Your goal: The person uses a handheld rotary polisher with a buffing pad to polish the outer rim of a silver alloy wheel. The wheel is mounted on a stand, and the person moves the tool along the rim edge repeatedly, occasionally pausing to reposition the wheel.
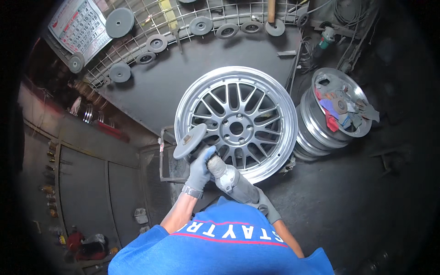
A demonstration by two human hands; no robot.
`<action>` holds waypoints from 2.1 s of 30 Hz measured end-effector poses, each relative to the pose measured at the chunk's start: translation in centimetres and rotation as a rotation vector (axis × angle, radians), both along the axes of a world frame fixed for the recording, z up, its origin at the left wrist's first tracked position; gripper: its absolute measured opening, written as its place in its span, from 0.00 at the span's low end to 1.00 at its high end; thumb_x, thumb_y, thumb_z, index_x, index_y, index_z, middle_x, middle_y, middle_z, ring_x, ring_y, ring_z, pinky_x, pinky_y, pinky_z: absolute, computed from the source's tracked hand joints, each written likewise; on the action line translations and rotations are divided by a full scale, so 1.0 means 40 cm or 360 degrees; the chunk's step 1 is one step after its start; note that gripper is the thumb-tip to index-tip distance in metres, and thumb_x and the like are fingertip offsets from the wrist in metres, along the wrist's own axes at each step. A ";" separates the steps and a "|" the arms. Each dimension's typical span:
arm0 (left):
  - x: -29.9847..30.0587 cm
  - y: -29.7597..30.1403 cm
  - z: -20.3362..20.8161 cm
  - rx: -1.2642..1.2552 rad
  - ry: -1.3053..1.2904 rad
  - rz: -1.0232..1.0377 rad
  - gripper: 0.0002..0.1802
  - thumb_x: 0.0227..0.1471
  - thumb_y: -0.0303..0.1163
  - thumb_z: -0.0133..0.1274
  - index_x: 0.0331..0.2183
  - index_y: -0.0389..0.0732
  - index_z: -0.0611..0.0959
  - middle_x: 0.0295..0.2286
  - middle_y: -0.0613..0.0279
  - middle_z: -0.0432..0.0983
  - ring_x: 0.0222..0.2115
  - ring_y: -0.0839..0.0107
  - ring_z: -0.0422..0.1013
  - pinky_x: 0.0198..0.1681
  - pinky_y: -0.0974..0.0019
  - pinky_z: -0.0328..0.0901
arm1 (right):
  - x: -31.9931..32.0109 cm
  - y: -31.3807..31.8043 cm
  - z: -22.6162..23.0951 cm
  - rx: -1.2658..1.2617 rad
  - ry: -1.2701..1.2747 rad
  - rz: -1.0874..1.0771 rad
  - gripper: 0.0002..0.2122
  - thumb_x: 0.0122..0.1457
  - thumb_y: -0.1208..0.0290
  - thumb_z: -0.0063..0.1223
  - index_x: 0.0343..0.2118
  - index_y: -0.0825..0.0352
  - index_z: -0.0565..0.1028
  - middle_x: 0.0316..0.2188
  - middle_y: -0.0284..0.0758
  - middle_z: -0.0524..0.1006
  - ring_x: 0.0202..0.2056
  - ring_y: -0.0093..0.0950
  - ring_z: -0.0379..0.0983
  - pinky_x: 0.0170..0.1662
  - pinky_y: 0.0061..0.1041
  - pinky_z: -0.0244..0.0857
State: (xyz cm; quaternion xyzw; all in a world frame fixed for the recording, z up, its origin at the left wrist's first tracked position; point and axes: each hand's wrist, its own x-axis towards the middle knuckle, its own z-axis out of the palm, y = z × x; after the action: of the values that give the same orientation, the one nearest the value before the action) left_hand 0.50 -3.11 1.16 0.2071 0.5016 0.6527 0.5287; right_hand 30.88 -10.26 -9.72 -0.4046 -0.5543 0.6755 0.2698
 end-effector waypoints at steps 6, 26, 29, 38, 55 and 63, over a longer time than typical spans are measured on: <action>0.038 0.166 0.154 0.0169 0.0008 -0.0065 0.12 0.64 0.31 0.68 0.48 0.39 0.89 0.44 0.63 0.85 0.47 0.74 0.81 0.51 0.64 0.76 | 0.021 0.057 0.117 -0.0149 0.0037 -0.0212 0.37 0.68 0.63 0.67 0.73 0.73 0.63 0.67 0.45 0.72 0.69 0.34 0.67 0.73 0.36 0.59; 0.014 0.495 0.290 0.0359 -0.0043 -0.0312 0.22 0.65 0.40 0.68 0.52 0.39 0.78 0.41 0.62 0.79 0.38 0.72 0.79 0.41 0.63 0.79 | -0.116 0.255 0.289 -0.0106 0.0342 -0.0436 0.33 0.76 0.39 0.49 0.67 0.66 0.69 0.40 0.33 0.82 0.28 0.22 0.80 0.28 0.24 0.78; 0.011 0.485 0.299 0.0373 -0.0058 -0.0241 0.20 0.67 0.40 0.67 0.51 0.38 0.80 0.40 0.60 0.82 0.38 0.69 0.81 0.40 0.62 0.82 | -0.094 0.272 0.246 -0.0034 0.0266 -0.0400 0.35 0.76 0.39 0.49 0.70 0.68 0.67 0.49 0.37 0.80 0.40 0.25 0.77 0.42 0.27 0.73; -0.067 0.384 0.253 0.0459 -0.0249 -0.0028 0.21 0.69 0.37 0.65 0.56 0.35 0.82 0.47 0.58 0.84 0.48 0.66 0.81 0.54 0.62 0.76 | -0.069 0.331 0.293 0.0247 -0.0054 -0.0162 0.36 0.76 0.47 0.54 0.73 0.75 0.65 0.68 0.47 0.73 0.70 0.36 0.68 0.73 0.35 0.59; -0.034 0.434 0.269 0.0475 -0.0127 -0.0103 0.22 0.68 0.39 0.66 0.56 0.38 0.81 0.46 0.61 0.82 0.46 0.70 0.80 0.51 0.62 0.78 | -0.075 0.339 0.288 0.0080 0.0077 -0.0223 0.36 0.75 0.48 0.57 0.74 0.74 0.64 0.67 0.46 0.73 0.68 0.34 0.68 0.71 0.34 0.61; 0.007 0.450 0.301 0.0355 -0.0041 -0.0139 0.25 0.67 0.41 0.67 0.55 0.35 0.81 0.45 0.59 0.82 0.45 0.71 0.81 0.50 0.62 0.78 | -0.076 0.318 0.295 -0.0158 0.0222 -0.0309 0.39 0.75 0.42 0.55 0.73 0.75 0.65 0.67 0.46 0.73 0.68 0.34 0.68 0.71 0.35 0.60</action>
State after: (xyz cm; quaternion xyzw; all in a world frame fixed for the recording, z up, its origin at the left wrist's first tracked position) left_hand 0.77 14.89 13.19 0.2780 0.4095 0.6834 0.5366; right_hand 27.83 2.44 2.10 -0.4212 -0.4582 0.6993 0.3515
